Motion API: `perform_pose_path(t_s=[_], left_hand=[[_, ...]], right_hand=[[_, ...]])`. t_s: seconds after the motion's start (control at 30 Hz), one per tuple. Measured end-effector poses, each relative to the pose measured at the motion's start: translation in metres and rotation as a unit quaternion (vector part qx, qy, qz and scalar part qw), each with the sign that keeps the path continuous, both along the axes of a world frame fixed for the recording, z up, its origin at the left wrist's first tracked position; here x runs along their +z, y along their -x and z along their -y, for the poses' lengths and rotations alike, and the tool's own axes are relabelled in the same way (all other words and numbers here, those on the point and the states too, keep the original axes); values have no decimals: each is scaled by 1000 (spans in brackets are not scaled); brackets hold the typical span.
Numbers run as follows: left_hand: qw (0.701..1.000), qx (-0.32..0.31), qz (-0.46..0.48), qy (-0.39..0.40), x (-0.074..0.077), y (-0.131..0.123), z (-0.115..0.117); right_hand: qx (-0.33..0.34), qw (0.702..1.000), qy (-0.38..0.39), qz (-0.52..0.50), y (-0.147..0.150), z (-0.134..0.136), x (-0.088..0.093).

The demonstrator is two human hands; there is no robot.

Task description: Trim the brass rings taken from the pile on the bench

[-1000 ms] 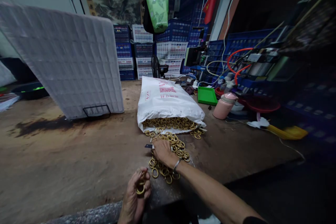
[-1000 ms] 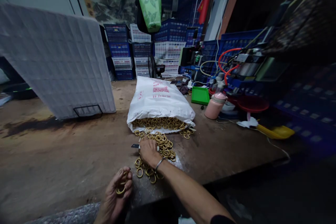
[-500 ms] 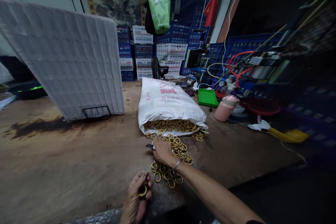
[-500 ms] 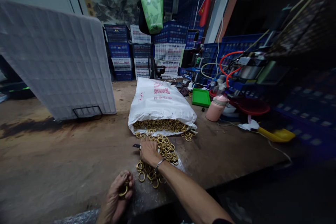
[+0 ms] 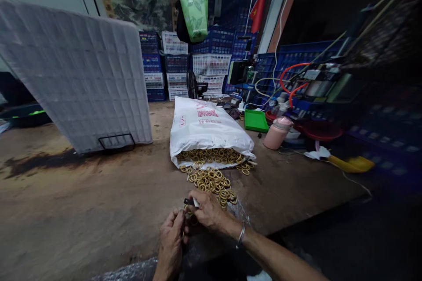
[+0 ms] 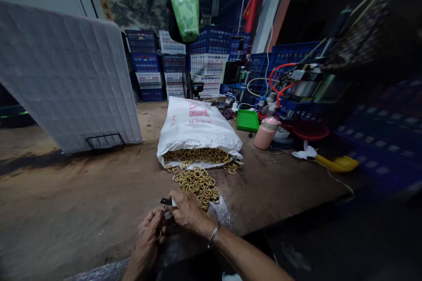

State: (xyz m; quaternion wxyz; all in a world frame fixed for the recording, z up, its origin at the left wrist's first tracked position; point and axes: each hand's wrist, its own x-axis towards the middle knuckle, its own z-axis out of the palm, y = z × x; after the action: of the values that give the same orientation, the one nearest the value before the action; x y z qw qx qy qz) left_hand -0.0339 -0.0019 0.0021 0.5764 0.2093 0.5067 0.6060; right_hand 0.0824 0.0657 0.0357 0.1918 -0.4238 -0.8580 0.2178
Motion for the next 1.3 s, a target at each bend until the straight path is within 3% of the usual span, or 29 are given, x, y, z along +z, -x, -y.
perform_pose_path(t_s=[0.23, 0.33, 0.53, 0.73, 0.83, 0.9, 1.1, 1.3], left_hand=[[1000, 9, -1, 5, -2, -7, 3], [1000, -20, -9, 1, 0, -12, 6], [998, -44, -34, -6, 2, -20, 11], [983, -27, -177, -42, 21, -31, 14], [972, -17, -223, -71, 24, -34, 16], [977, -38, -205, -52, 21, -35, 17], [993, -113, -21, 9, 13, -41, 22], [991, -129, 26, 7, 16, -48, 30]], right_hand=[[-3, 995, 4, -97, -12, 13, -1], [-6, 991, 18, -130, -16, 18, 2], [-27, 972, 135, -192, -24, 25, 3], [-46, 950, 213, -222, -34, 30, 7], [-48, 926, 280, -249, -36, 32, 3], [-63, 920, 286, -259, -37, 32, 1], [-84, 945, 209, -237, -42, 38, 5], [-64, 941, 222, -247, -49, 47, 4]])
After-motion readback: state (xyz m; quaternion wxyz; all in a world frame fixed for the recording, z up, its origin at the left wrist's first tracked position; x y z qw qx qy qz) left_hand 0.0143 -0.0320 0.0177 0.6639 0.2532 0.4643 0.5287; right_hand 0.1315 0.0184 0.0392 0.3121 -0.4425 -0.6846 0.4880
